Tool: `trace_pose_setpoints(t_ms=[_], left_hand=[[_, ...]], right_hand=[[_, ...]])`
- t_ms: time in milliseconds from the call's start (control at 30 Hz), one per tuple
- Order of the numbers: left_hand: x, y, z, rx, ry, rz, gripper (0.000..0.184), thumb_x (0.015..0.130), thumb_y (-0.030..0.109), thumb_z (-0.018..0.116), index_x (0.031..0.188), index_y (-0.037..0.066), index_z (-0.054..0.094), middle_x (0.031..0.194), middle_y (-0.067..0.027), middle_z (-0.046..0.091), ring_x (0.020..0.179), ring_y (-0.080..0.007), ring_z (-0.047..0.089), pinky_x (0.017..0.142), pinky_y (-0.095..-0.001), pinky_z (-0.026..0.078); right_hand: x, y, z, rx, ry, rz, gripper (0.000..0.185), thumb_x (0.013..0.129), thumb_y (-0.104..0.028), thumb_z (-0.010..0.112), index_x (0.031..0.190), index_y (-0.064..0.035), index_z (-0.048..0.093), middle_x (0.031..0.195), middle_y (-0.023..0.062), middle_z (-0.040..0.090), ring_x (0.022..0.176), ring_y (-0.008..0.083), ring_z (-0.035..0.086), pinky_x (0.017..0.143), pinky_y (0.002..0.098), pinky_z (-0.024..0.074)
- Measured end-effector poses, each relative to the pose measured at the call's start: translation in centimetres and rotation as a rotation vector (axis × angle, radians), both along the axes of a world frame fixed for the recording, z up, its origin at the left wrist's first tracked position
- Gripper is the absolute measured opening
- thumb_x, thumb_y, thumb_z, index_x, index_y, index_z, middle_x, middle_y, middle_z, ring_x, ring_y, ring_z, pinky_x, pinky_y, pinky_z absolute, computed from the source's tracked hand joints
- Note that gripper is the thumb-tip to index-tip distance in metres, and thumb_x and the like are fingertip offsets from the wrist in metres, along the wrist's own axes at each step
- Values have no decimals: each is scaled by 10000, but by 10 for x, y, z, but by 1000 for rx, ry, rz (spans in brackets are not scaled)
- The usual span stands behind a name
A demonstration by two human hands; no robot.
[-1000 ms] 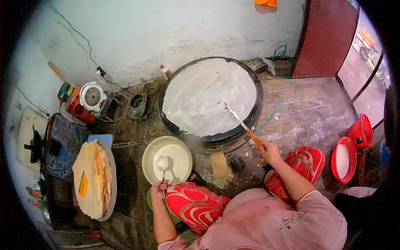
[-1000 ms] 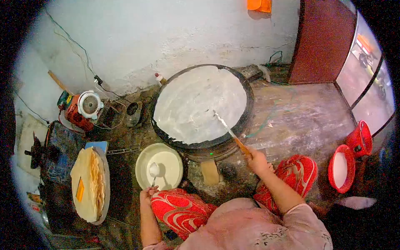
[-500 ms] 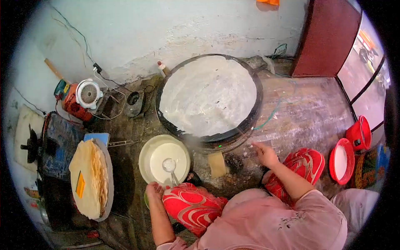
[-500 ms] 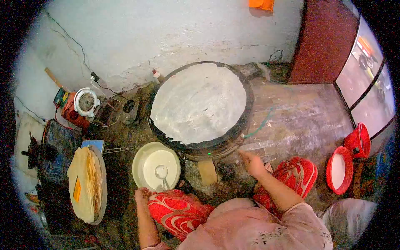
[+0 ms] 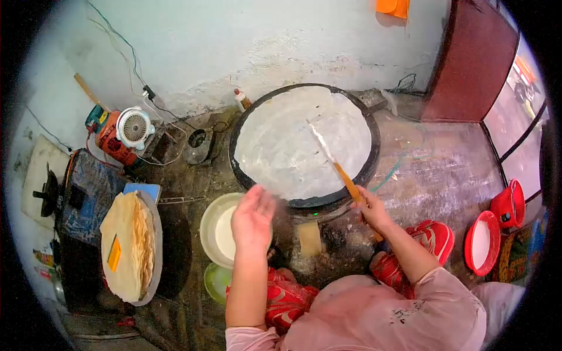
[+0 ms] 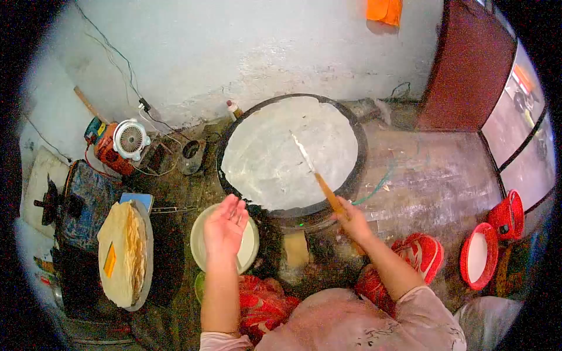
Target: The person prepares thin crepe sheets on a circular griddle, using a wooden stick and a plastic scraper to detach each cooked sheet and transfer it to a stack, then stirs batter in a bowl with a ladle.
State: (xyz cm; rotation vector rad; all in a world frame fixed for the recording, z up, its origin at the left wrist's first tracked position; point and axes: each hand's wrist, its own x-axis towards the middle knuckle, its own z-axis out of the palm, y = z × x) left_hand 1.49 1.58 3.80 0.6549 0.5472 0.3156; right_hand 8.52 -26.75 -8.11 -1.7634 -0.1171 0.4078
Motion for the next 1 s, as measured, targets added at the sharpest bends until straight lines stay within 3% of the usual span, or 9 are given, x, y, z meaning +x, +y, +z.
trace_pose_setpoints(t_ms=[133,567,667,700,767,833,900,933,1000], left_hand=[[11,-8,-42,-62,124,-67,253,798,72,564,1021,-43,544,1004,-114,560,908,-248,556,745,-330,480],[11,-25,-47,-61,185,-220,271,800,112,574,1038,-13,541,1015,-105,582,906,-242,573,750,-326,465],[11,-26,-52,-81,173,-236,256,804,113,563,1032,-2,549,1018,-98,585,916,-246,572,754,-337,457],[12,-27,-52,-77,180,-237,251,805,113,560,1030,3,552,1015,-96,586,919,-248,572,757,-341,456],[12,-29,-52,-63,190,-249,250,804,114,560,1029,4,554,1014,-97,589,919,-249,572,760,-345,456],[12,-29,-52,-49,198,-260,249,804,116,560,1028,6,555,1013,-98,591,919,-249,572,762,-349,456],[13,-29,-52,-62,178,-272,249,808,118,559,1031,7,555,1028,-100,589,927,-248,569,770,-350,455],[13,-28,-53,-62,176,-277,249,808,118,559,1031,7,555,1028,-100,589,927,-248,569,770,-350,455],[12,-27,-53,-59,172,-275,251,813,117,555,1038,6,552,1044,-105,587,932,-248,568,776,-354,455]], right_hand=[[45,0,12,46,159,-69,390,923,-112,329,1310,-79,368,832,94,575,463,118,484,400,249,409],[141,28,-15,29,244,-120,400,916,-163,355,1305,-82,395,745,111,579,419,141,471,380,257,400],[169,38,-54,-327,-29,-115,360,877,-191,410,1213,-118,518,861,185,621,727,289,623,629,363,495],[172,42,-62,-327,-27,-116,360,877,-191,410,1213,-118,518,861,185,621,727,289,623,629,363,495],[173,49,-73,-861,-473,25,363,871,-172,438,1225,-168,517,785,202,618,618,320,585,588,357,469],[153,56,-52,-782,-374,41,401,823,-172,501,1223,-180,510,822,249,591,733,386,578,679,384,468],[141,54,-44,-585,-416,25,373,829,-171,505,1201,-156,533,734,210,609,666,298,600,612,348,474],[144,43,-45,-465,-198,63,402,842,-147,442,1239,-136,506,867,169,621,602,265,579,586,352,486],[149,15,-36,-187,84,-61,403,866,-153,422,1263,-145,483,817,134,601,555,213,534,521,329,461]])
